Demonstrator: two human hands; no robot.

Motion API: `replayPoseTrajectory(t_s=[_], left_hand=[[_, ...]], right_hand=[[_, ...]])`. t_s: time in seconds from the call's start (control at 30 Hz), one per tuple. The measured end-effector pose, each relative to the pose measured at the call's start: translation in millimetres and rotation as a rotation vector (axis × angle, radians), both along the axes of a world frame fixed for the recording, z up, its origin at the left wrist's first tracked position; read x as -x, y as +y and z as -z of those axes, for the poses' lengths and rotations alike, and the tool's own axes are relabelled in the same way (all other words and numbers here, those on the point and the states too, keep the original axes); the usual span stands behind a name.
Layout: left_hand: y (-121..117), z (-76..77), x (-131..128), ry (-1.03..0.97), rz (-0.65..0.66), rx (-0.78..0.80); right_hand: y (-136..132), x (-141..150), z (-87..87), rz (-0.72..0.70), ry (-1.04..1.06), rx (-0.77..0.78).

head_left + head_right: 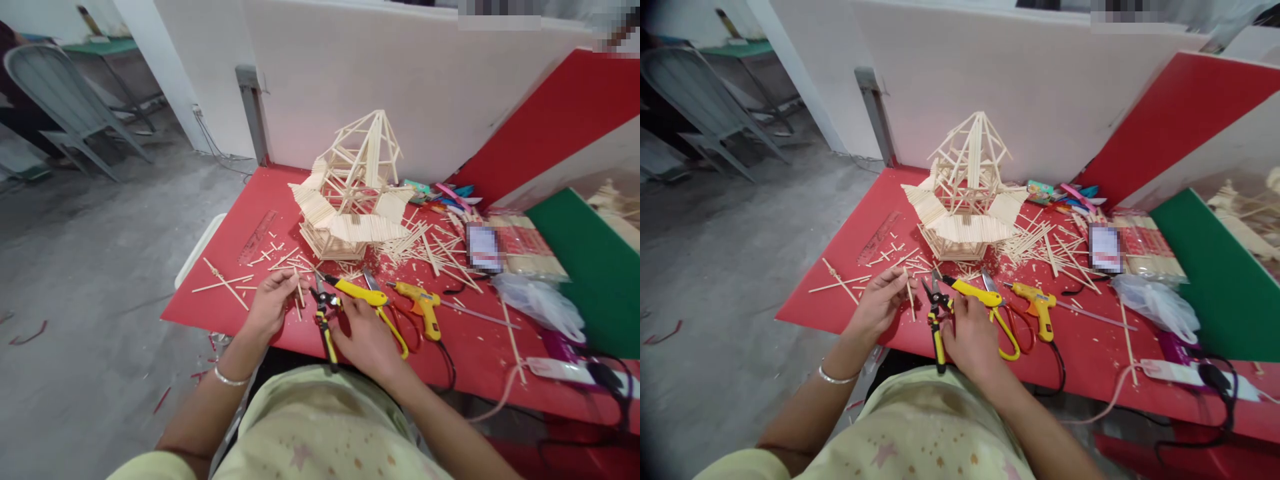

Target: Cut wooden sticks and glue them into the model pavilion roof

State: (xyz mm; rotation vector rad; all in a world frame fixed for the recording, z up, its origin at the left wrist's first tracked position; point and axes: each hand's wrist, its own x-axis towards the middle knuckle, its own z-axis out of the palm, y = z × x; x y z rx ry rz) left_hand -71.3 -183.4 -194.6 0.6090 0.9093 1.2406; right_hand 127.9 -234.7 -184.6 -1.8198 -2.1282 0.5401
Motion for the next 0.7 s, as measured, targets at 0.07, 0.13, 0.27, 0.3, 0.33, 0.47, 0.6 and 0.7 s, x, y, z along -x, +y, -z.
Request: replayPoseTrajectory(t_s=[0.07, 0.13, 0.27, 0.3, 0.33, 0.47, 0.6, 0.7], left_hand=[[3, -8.7, -4, -0.002, -0.001, -0.010], [6, -18.0, -10, -0.004, -0.013, -0.025], [13, -38.7, -25, 0.004, -0.011, -0.042], [15, -44.4, -29, 0.002, -0.006, -0.051], [17, -50.3, -34, -0.005, -0.002, -0.062], [30, -78.9, -50, -0.013, 0.021, -0.115], [56, -115.4, -53, 0.115, -0.048, -0.299], [92, -141.2, -51, 0.246, -0.137, -0.455]], right_hand=[[-1, 5, 3.2, 0.011, -0.090, -0.069], [0, 7, 2.4, 0.014, -0.083, -0.139], [6, 7, -20.3, -0.014, 0.233, -0.228], [9, 8, -28.7, -0.038, 0.354, -0.222], [12, 8, -36.9, -0.060, 0.461, -0.207], [31, 6, -61.0, -0.083, 0.605, -0.207], [61, -6, -80.2, -0.015, 0.582, -0.321], [90, -12, -99.5, 0.090, 0.532, -0.441]])
